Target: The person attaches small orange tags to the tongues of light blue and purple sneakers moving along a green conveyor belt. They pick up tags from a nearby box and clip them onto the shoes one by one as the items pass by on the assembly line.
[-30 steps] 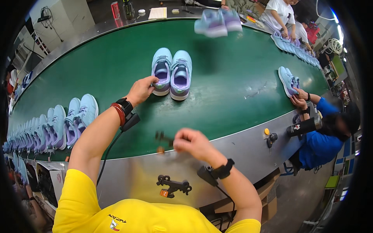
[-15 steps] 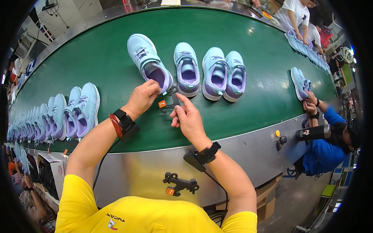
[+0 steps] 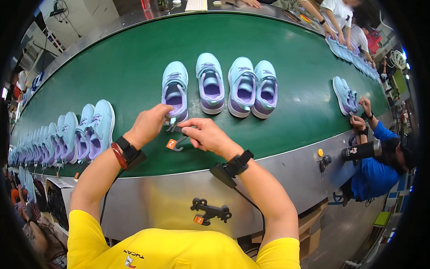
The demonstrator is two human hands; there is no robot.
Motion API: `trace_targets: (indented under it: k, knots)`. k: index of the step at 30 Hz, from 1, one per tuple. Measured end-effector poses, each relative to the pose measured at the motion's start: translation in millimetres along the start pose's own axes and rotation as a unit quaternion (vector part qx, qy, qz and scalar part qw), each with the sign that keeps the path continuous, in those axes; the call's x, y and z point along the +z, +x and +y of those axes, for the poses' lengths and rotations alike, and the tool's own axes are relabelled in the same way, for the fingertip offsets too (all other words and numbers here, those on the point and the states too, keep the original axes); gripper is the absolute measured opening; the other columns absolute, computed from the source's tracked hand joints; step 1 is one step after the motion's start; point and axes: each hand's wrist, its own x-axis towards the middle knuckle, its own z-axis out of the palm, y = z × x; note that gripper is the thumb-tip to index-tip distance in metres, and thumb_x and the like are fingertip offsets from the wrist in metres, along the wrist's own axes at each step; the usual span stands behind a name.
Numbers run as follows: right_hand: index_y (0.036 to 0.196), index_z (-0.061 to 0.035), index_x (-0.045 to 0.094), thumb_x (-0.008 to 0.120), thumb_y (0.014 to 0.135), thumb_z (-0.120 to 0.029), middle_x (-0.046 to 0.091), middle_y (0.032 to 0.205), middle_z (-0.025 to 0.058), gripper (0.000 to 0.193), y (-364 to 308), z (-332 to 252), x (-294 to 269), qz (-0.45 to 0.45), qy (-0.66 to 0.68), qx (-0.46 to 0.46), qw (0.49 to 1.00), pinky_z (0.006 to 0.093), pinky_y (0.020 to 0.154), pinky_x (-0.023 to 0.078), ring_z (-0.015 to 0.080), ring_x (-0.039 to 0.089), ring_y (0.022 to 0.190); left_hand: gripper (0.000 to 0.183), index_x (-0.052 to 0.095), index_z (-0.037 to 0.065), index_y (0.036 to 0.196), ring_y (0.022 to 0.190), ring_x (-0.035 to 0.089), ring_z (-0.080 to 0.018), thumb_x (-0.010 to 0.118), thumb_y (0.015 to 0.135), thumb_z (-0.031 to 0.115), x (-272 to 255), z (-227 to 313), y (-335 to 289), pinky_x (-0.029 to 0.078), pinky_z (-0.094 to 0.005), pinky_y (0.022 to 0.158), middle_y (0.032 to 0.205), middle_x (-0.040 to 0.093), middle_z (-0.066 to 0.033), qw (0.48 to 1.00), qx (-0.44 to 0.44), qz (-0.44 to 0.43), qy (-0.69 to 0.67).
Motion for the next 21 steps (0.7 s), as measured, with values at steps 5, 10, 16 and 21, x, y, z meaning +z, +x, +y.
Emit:
trace_targets:
  k: [5,10,16,21]
  knots:
    - [0.110,-0.0018,0.058,0.058,0.089,-0.017,0.064,0.086,0.0110,0.026,6.9,-1.2,-12.2,0.138,-0.280,-0.246,0.917,0.0333,0.068,0.050,0.0227,0.062,0.075,0.037,0.057,0.015,0.112,0.077,0.065,-0.0321,0.067,0.076,0.014,-0.5,26.4,-7.7,0.053,-0.0403,0.061,0.116,0.058,-0.0117,0.994,0.054,-0.037,0.085]
    - [0.108,-0.0030,0.055,0.067,0.076,-0.007,0.060,0.098,0.0143,0.035,9.4,-14.0,-74.3,0.240,-0.580,-0.345,0.698,0.0420,0.082,0.047,0.0343,0.058,0.094,0.023,0.060,0.012,0.108,0.073,0.064,-0.0348,0.056,0.085,0.012,-5.2,30.1,-1.0,0.051,-0.0440,0.063,0.105,0.061,-0.0154,0.985,-0.046,-0.102,0.129]
    - [0.085,-0.0066,0.053,0.069,0.078,-0.019,0.058,0.081,0.0099,0.022,27.6,-14.3,-75.0,0.122,-0.630,-0.251,0.725,0.0415,0.074,0.043,0.0309,0.058,0.083,0.028,0.064,0.009,0.108,0.077,0.061,-0.0402,0.050,0.084,0.005,-10.4,19.3,-12.8,0.048,-0.0466,0.067,0.090,0.064,-0.0199,0.994,-0.106,-0.019,-0.031]
    - [0.080,-0.0109,0.059,0.070,0.076,-0.031,0.058,0.074,0.0051,0.023,26.5,-21.8,-49.8,0.106,-0.712,-0.291,0.631,0.0373,0.071,0.040,0.0240,0.058,0.076,0.025,0.064,0.007,0.105,0.081,0.060,-0.0404,0.050,0.084,0.007,-10.7,23.4,-9.3,0.047,-0.0467,0.069,0.087,0.064,-0.0216,0.988,-0.137,-0.054,-0.036]
